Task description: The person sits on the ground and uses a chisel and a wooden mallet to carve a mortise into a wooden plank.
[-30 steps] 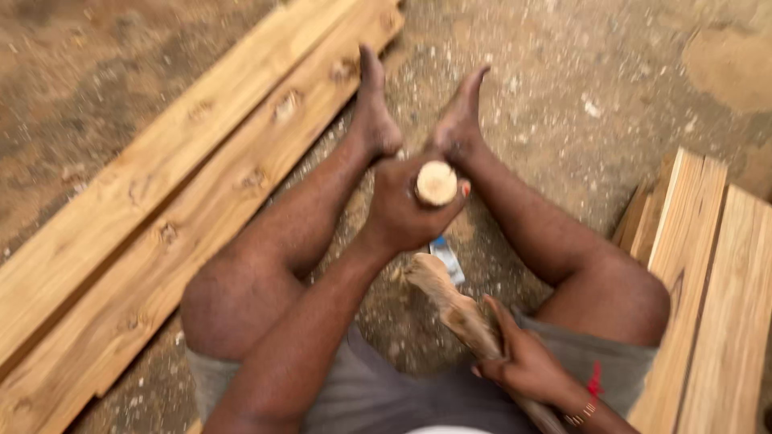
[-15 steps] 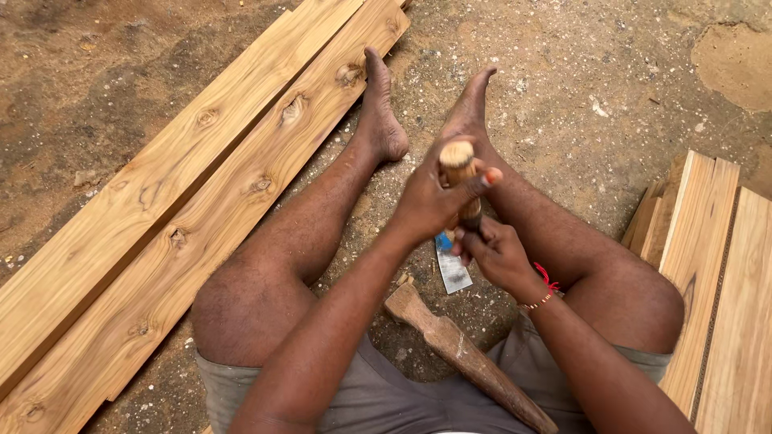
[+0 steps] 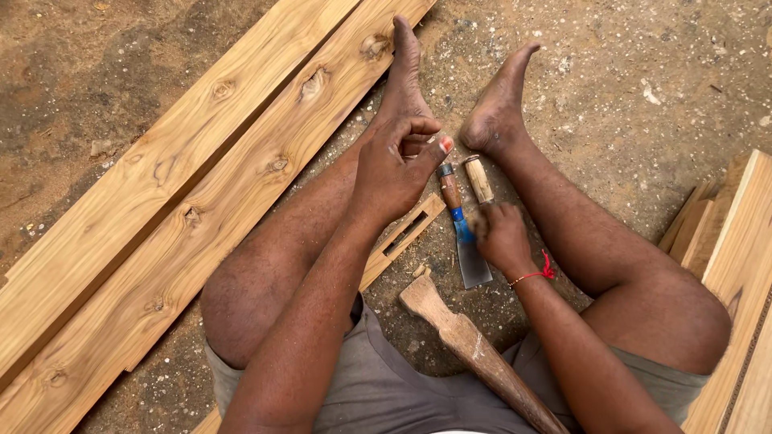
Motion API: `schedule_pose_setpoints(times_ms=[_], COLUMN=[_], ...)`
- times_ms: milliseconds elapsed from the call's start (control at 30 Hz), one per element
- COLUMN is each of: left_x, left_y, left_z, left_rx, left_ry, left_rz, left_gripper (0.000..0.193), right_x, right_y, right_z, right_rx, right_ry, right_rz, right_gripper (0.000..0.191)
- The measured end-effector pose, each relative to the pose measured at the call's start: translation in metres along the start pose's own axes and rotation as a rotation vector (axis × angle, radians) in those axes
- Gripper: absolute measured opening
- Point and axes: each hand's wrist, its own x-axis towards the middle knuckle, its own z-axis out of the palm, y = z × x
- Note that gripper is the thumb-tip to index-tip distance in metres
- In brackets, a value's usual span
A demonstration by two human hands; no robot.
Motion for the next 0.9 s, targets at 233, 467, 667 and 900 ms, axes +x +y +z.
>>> schedule_pose_setpoints(times_ms=[233, 467, 667, 900], left_x=[-0.005, -0.006, -0.056, -0.124], left_y=[-0.008, -0.008, 0.014, 0.000], left_z=[0.009, 0.004, 0.076, 0.096], left_rx=[0.036, 0.260, -0.234, 0.140], left_ry=[-0.053, -0.117, 0.035, -0.358], left_rz=[-0.060, -0.154, 0.110, 0.805], left_gripper=[0.039, 0.055, 0.054, 0.028], right_x=[-0.005, -0.020, -0.053, -0.080], right_y=[-0.008, 0.001, -0.021, -0.048], right_z=[0.015, 0.006, -0.006, -0.010], right_rx=[0.199, 0.468, 0.505, 0.944], right_ry=[-0.318, 0.109, 0.180, -0.086], right_rz=[0.371, 0.254, -0.220, -0.143], right_gripper=[0.039, 0.014, 0.041, 0.072])
